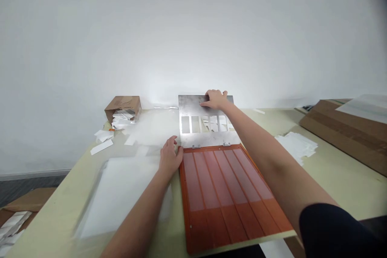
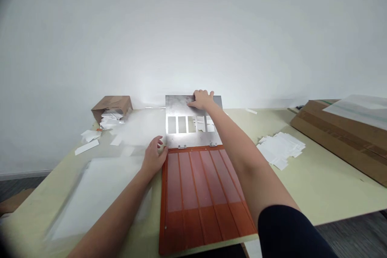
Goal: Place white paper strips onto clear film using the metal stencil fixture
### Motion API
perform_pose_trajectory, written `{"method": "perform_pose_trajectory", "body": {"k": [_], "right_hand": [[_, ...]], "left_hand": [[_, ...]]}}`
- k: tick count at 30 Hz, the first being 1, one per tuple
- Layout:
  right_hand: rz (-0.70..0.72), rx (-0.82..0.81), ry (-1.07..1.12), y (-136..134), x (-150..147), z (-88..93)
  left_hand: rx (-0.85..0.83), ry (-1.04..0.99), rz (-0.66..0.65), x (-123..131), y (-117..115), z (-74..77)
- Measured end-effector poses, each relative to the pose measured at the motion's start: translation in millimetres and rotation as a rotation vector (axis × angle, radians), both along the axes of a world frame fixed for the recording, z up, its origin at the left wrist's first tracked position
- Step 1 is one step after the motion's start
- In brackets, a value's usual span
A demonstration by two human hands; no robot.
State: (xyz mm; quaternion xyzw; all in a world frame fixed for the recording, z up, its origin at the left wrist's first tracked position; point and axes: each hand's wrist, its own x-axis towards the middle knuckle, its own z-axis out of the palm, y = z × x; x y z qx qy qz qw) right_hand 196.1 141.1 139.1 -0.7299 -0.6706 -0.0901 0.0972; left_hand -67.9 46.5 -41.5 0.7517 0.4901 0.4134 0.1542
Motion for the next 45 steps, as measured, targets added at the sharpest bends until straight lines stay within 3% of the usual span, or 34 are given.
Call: {"method": "perform_pose_trajectory", "body": {"k": [6, 11, 16, 21, 26, 29, 35, 40, 45], "right_hand": [[0.012, 0.247, -0.016, -77.6, -1.9, 12.5], [0.120, 0.526, -0.049, -161.1, -4.5, 7.2], [0.219, 0.520, -0.128, -230.3, -9.7, -8.5], [0.279, 0.518, -0.208, -280.9, -14.3, -41.4], [0.474, 0.670, -0.266, -307.0, -15.7, -75.1], [0.544, 0.610, -0.171, -316.5, -18.5, -82.1], [0.589, 0.386, 0.078, -332.5, -18.8, -71.1], [0.531, -0.010, 0.357, -336.8, -13.8, -59.8], [0.577, -0.077, 0.392, -331.2, -9.8, -58.4]], "left_hand": [[0.101, -0.100, -0.020, -1.2, -3.0, 5.8], [0.233, -0.166, -0.088, -3.8, -8.7, 16.2], [0.382, -0.192, -0.126, -5.1, -18.0, 24.7], [0.497, -0.138, -0.157, -8.8, -28.0, 27.4], [0.549, -0.030, -0.252, -12.3, -30.6, 24.0], [0.543, 0.045, -0.334, -13.4, -28.0, 19.9], [0.527, 0.179, -0.484, -16.5, -23.3, 15.9], [0.477, 0.279, -0.555, -18.1, -23.0, 18.8], [0.453, 0.327, -0.558, -18.6, -22.6, 19.8]]}}
